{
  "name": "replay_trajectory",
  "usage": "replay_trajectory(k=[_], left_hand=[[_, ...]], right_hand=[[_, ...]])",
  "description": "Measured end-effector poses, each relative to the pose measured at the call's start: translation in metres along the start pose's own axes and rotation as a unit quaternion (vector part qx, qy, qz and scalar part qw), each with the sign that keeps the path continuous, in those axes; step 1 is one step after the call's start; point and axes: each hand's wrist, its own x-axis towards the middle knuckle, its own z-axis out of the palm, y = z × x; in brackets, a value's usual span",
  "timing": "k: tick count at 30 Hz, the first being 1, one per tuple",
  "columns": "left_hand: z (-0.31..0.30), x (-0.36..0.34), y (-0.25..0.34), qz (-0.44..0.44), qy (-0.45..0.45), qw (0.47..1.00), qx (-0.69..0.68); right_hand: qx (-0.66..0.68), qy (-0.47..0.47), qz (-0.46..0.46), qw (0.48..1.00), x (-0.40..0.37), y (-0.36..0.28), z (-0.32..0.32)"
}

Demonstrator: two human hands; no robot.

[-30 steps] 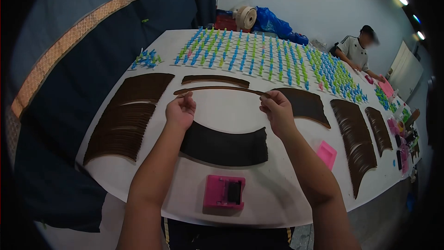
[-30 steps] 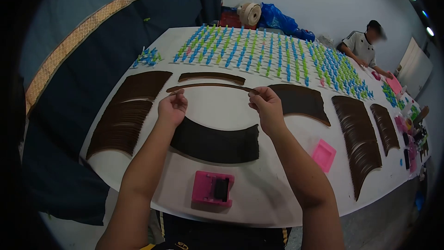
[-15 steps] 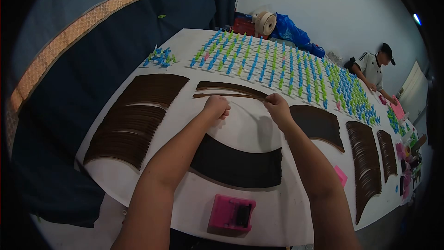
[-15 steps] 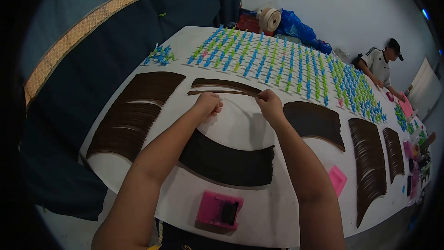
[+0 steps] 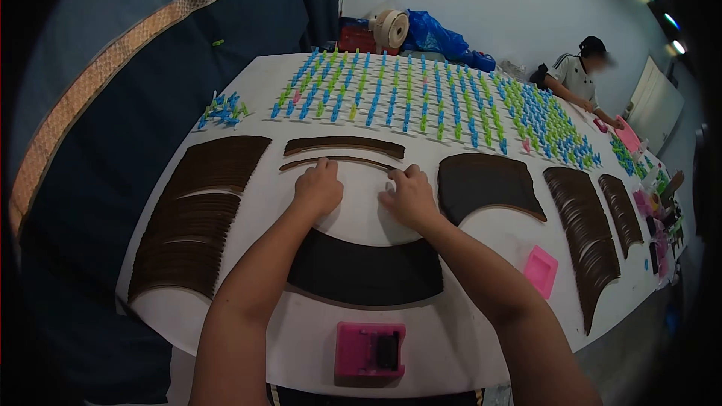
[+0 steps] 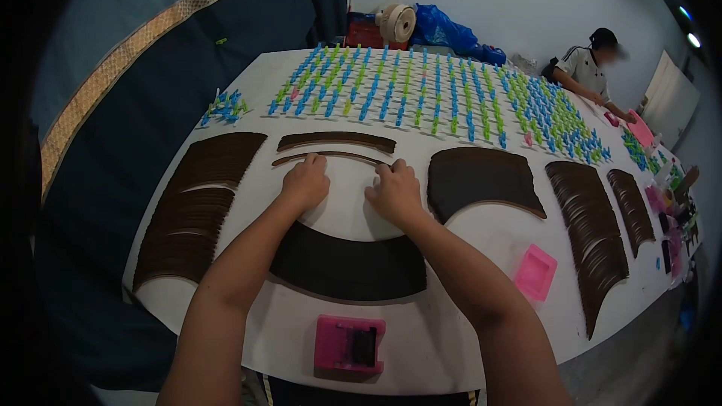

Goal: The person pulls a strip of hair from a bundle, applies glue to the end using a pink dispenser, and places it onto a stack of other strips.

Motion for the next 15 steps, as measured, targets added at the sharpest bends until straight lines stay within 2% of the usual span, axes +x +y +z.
replay_trajectory(k=[4, 15], left_hand=[[0.007, 0.006, -0.006, 0.026, 0.028, 0.999, 0.038], [0.010, 0.022, -0.008, 0.018, 0.043, 0.998, 0.029]], right_hand=[[-0.075, -0.070, 0.059, 0.993, -0.002, -0.010, -0.005], [-0.085, -0.108, 0.111, 0.984, 0.027, -0.013, -0.013]])
